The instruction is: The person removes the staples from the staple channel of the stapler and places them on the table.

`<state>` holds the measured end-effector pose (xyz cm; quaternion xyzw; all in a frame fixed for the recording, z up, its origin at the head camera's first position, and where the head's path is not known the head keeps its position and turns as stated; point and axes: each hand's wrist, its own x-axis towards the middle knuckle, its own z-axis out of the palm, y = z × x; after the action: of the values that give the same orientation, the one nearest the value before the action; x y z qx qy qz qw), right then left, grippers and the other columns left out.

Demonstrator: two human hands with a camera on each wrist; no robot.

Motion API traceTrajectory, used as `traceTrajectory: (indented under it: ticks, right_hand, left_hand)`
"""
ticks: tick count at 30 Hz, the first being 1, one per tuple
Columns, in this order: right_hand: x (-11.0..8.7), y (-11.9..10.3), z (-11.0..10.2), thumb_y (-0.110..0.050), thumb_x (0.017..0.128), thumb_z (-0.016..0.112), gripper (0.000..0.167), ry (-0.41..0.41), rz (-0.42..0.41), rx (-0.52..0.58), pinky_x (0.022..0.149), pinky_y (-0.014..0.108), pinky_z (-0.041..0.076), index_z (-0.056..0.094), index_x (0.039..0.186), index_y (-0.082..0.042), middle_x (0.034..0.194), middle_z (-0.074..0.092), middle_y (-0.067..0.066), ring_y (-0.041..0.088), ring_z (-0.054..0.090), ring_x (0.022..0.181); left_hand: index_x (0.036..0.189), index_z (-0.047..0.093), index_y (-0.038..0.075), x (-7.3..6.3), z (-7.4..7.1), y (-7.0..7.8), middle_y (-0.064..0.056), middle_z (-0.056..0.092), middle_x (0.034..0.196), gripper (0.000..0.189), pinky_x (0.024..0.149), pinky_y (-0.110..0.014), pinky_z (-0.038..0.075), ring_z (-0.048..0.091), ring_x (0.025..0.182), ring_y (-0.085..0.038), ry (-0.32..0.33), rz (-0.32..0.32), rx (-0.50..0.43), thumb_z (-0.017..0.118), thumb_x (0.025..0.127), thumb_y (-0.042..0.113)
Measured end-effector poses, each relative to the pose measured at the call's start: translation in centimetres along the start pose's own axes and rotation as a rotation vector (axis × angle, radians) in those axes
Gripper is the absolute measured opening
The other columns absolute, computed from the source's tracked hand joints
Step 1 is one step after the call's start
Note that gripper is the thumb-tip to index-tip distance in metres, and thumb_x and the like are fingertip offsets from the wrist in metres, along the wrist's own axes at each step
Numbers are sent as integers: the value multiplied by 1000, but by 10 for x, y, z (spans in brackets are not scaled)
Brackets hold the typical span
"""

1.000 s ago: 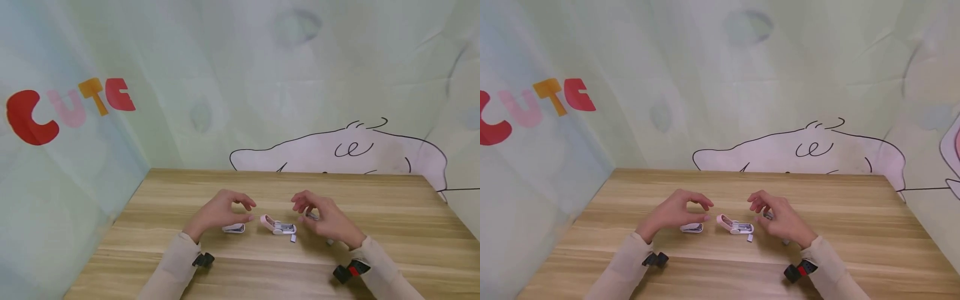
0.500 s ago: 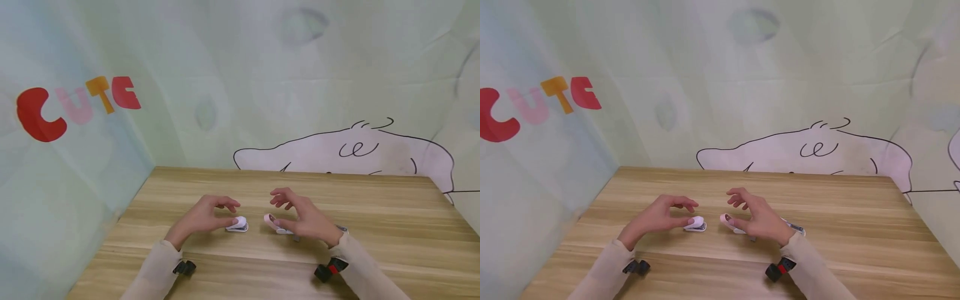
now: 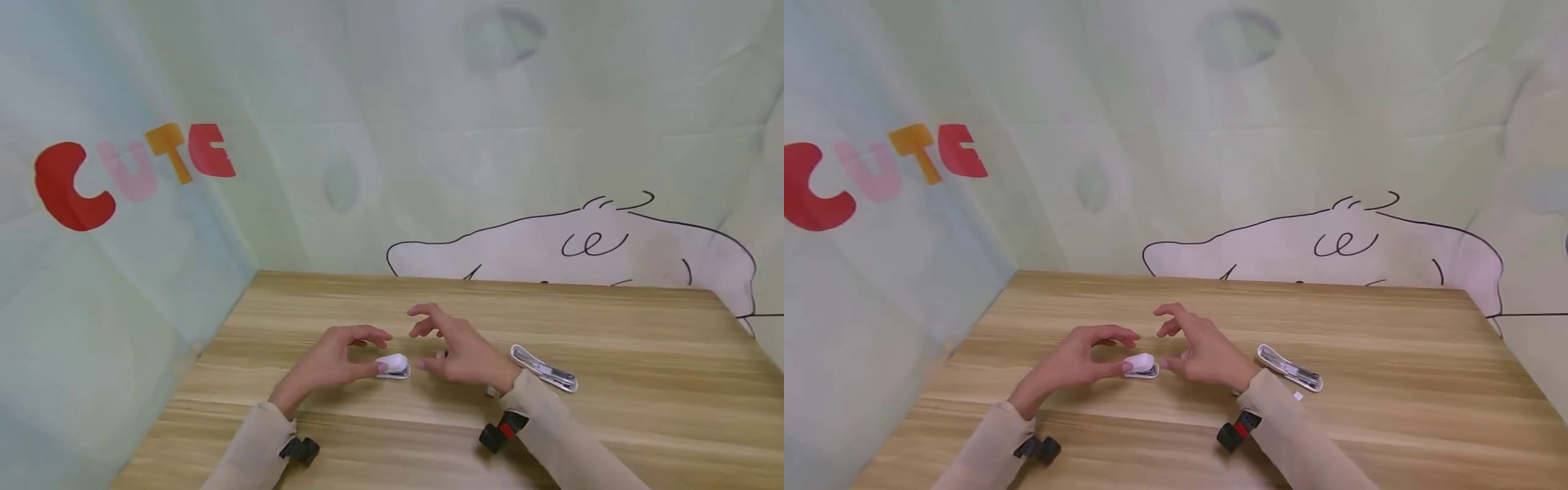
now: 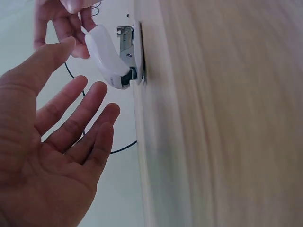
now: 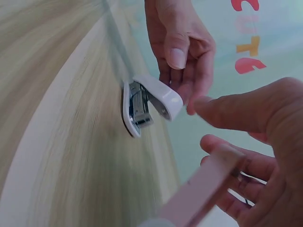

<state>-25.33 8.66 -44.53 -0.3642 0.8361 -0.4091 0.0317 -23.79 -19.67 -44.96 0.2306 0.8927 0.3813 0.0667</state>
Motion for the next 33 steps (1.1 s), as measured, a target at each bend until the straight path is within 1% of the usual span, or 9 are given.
traceTrajectory:
  ticks: [2,6,9,13,17,19,23,27,33]
  right_hand:
    - [3,-1,3,-10,88,84,76,-8,9,16,91,46,60,44,152,-24,127,77,9,30,71,121]
    - [6,0,12,-7,87,84,76,-25,7,8,112,58,48,44,151,-22,121,79,6,28,69,125]
    - [7,1,20,-6,88,84,75,-50,16,5,115,59,47,45,150,-21,119,79,5,27,69,125]
    - [7,5,29,-7,88,84,72,-45,24,-26,112,54,50,46,149,-19,116,80,2,24,71,121]
    - [6,8,37,-9,88,87,70,3,10,-48,107,48,52,49,147,-15,111,81,-1,19,73,113]
    - [6,9,39,-11,88,88,69,32,2,-55,105,45,52,50,146,-14,108,82,-3,17,73,110]
    - [6,9,42,-12,88,88,68,78,1,-54,102,41,53,50,145,-12,103,83,-5,14,75,105]
    - [6,7,44,-13,88,89,70,101,22,-47,101,39,54,49,145,-12,102,84,-5,13,76,103]
    - [6,5,43,-12,87,90,72,112,44,-33,101,41,55,47,146,-10,101,84,-3,13,78,102]
  left_hand:
    - [136,72,17,1,2,0,1,80,123,49,112,-54,54,70,124,-25,1,13,-5,86,92,34]
    - [134,73,18,1,4,1,3,80,120,47,111,-52,54,70,122,-24,13,13,-12,87,91,32]
    - [132,74,20,-1,3,2,5,80,117,45,111,-51,54,70,120,-22,16,-3,-19,88,91,31]
    - [130,75,22,-3,3,4,7,80,117,42,111,-49,53,70,120,-20,2,-8,-27,88,91,31]
    - [128,76,21,-2,5,4,8,80,121,40,111,-48,54,70,120,-18,-7,13,-29,88,90,24]
    - [126,77,20,-1,6,4,7,79,121,38,111,-48,54,70,119,-18,-12,17,-35,88,90,21]
    - [123,78,20,0,8,4,5,80,120,35,112,-52,54,71,121,-21,-18,20,-54,88,90,17]
    - [121,78,18,-1,10,4,3,80,120,32,112,-57,53,71,122,-25,-15,32,-67,87,91,15]
    - [119,79,17,0,12,3,2,81,118,28,111,-59,53,72,118,-24,-10,53,-70,87,91,17]
